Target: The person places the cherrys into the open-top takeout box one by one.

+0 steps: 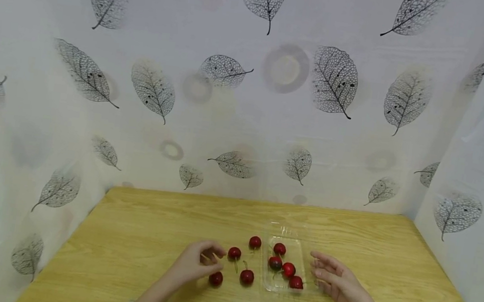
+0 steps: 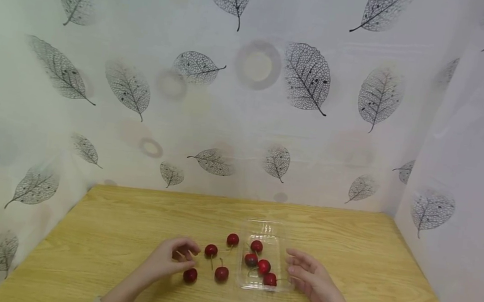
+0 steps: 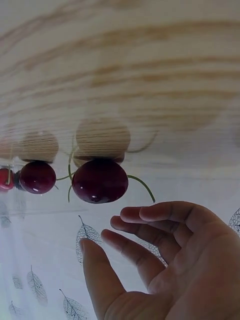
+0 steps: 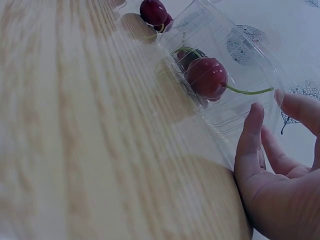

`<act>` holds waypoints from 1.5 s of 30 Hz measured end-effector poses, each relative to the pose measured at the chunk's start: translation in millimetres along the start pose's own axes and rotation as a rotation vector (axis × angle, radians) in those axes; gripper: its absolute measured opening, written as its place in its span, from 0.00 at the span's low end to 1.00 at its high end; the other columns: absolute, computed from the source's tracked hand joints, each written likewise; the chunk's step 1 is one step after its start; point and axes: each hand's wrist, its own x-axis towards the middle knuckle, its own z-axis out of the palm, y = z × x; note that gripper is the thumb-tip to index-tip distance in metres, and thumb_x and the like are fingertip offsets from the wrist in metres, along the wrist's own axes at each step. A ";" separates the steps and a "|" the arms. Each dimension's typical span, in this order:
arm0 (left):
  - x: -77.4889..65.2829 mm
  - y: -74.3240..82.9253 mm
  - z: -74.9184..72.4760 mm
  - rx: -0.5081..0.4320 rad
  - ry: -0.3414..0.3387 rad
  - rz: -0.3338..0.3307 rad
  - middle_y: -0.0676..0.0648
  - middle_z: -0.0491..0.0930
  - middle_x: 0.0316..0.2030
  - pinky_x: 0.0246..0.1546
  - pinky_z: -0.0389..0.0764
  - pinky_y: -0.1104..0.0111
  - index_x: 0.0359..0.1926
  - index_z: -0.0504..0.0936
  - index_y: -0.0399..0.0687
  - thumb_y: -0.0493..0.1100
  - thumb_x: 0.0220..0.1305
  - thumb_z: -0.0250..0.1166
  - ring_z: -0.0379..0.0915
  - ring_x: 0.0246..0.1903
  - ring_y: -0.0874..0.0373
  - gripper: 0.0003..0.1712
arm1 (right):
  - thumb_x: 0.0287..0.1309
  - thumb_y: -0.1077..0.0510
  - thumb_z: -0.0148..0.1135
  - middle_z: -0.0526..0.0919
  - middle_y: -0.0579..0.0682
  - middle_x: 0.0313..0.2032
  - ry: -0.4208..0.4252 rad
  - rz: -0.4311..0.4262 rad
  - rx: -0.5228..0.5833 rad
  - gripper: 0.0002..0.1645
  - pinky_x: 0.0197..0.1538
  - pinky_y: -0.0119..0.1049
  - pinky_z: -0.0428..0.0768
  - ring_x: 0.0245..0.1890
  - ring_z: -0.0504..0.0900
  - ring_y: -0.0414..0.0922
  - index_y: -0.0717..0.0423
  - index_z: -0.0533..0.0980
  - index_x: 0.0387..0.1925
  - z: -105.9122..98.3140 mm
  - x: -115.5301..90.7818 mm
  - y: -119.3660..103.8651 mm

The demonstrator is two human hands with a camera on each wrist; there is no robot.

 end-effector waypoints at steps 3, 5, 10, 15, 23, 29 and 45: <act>-0.8 -1.7 -1.1 -0.006 -0.025 -0.001 0.34 0.87 0.47 0.42 0.83 0.74 0.49 0.85 0.35 0.34 0.62 0.75 0.83 0.41 0.57 0.16 | 0.79 0.61 0.55 0.78 0.38 0.58 0.006 0.002 -0.010 0.29 0.61 0.27 0.82 0.58 0.82 0.32 0.51 0.67 0.77 0.3 0.4 0.4; -1.4 -2.7 -1.8 -0.010 -0.044 -0.002 0.33 0.86 0.48 0.42 0.84 0.73 0.50 0.85 0.35 0.34 0.61 0.76 0.83 0.42 0.52 0.17 | 0.79 0.61 0.55 0.78 0.38 0.59 0.008 0.004 -0.011 0.29 0.61 0.27 0.82 0.58 0.82 0.31 0.52 0.66 0.77 0.2 0.5 0.4; -3.3 -2.8 -3.1 -0.007 -0.090 -0.006 0.35 0.86 0.48 0.41 0.83 0.73 0.51 0.85 0.35 0.34 0.59 0.78 0.84 0.43 0.49 0.19 | 0.80 0.61 0.55 0.78 0.37 0.58 0.004 0.008 -0.001 0.28 0.61 0.27 0.82 0.58 0.82 0.31 0.51 0.67 0.77 -0.5 0.7 -0.1; -5.9 -1.8 -2.8 0.011 -0.138 -0.041 0.39 0.87 0.49 0.40 0.82 0.74 0.52 0.85 0.37 0.34 0.58 0.79 0.81 0.43 0.57 0.20 | 0.79 0.61 0.55 0.79 0.37 0.58 -0.001 0.001 0.008 0.28 0.61 0.27 0.82 0.58 0.83 0.32 0.50 0.68 0.76 -0.4 1.0 0.2; -10.0 -3.7 -2.1 0.074 -0.213 -0.068 0.46 0.86 0.46 0.43 0.80 0.75 0.51 0.86 0.42 0.33 0.57 0.79 0.78 0.43 0.63 0.20 | 0.79 0.62 0.55 0.78 0.38 0.58 -0.012 0.000 0.010 0.30 0.62 0.27 0.82 0.58 0.82 0.32 0.56 0.65 0.78 1.1 0.7 1.8; -9.3 -5.2 -2.1 0.078 -0.227 -0.073 0.49 0.85 0.45 0.43 0.79 0.75 0.50 0.86 0.45 0.34 0.57 0.78 0.76 0.42 0.64 0.19 | 0.80 0.62 0.54 0.77 0.38 0.59 -0.002 -0.003 -0.001 0.32 0.62 0.27 0.82 0.58 0.82 0.31 0.59 0.62 0.79 0.5 0.8 1.2; -5.7 -10.0 0.9 0.089 -0.229 -0.084 0.52 0.85 0.41 0.42 0.77 0.74 0.47 0.88 0.47 0.36 0.59 0.76 0.75 0.39 0.65 0.14 | 0.79 0.62 0.55 0.79 0.38 0.58 -0.005 -0.002 0.012 0.28 0.60 0.27 0.83 0.58 0.83 0.32 0.51 0.68 0.76 0.3 1.3 0.5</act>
